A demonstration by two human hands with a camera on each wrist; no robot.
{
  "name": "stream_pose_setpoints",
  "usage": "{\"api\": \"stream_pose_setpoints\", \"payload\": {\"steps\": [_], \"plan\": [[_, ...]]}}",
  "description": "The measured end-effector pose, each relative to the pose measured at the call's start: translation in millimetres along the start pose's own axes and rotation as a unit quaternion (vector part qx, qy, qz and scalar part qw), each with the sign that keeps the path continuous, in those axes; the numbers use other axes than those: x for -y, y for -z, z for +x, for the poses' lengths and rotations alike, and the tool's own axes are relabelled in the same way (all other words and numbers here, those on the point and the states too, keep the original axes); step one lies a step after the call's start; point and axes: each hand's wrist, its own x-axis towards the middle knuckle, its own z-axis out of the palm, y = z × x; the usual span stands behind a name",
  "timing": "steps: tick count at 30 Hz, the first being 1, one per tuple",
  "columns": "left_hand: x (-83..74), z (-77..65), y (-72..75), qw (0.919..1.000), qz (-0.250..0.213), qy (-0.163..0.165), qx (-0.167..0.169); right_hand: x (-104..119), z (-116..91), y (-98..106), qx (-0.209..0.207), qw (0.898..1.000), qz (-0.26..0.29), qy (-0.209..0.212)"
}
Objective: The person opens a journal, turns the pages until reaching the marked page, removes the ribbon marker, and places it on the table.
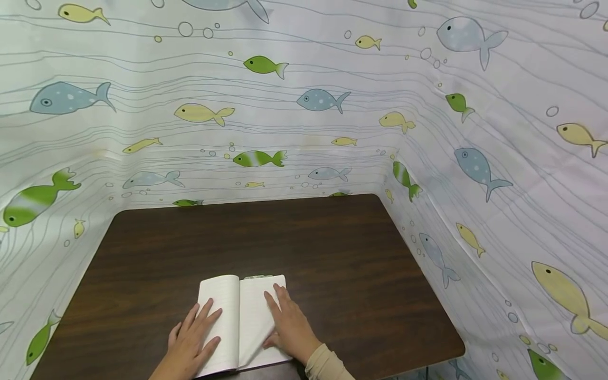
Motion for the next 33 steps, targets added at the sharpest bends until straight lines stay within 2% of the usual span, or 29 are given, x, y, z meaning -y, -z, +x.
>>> {"api": "stream_pose_setpoints", "payload": {"steps": [5, 9, 12, 15, 16, 19, 21, 26, 28, 31, 33], "plan": [[1.0, -2.2, 0.2, 1.0, -0.001, -0.004, -0.003, 7.8, 1.0, 0.5, -0.027, 0.997, 0.066, -0.017], [1.3, -2.9, -0.6, 1.0, 0.004, -0.002, -0.004, 13.5, 1.8, 5.0, 0.006, 0.989, 0.145, 0.002], [0.6, -2.3, 0.3, 1.0, 0.005, 0.007, 0.001, 16.3, 3.3, 8.7, 0.051, 0.973, 0.22, 0.037], [0.4, -1.6, 1.9, 0.9999, -0.001, 0.011, 0.009, 21.0, 4.6, 11.5, 0.103, 0.943, 0.311, 0.056], [0.6, -1.5, 2.6, 0.9999, -0.004, 0.011, 0.011, 23.1, 4.9, 12.0, 0.117, 0.935, 0.33, 0.062], [2.4, -2.0, 4.4, 0.9999, -0.008, 0.005, 0.013, 30.2, 4.5, 12.3, 0.151, 0.919, 0.354, 0.088], [4.2, -2.8, 5.6, 0.9998, -0.011, 0.001, 0.015, 34.5, 4.2, 11.4, 0.163, 0.921, 0.332, 0.121], [8.4, -4.2, 8.0, 0.998, -0.054, -0.021, 0.026, 39.4, 3.9, 10.6, 0.176, 0.938, 0.242, 0.177], [10.0, -3.4, 8.0, 0.9964, -0.069, -0.047, 0.017, 40.0, 3.9, 11.6, 0.179, 0.94, 0.229, 0.181], [12.2, 3.9, 7.5, 0.9904, -0.056, -0.125, -0.019, 40.7, 4.1, 12.3, 0.181, 0.94, 0.224, 0.182], [12.0, 7.8, 9.8, 0.9886, -0.073, -0.131, -0.018, 40.8, 4.0, 12.4, 0.184, 0.939, 0.229, 0.178]]}}
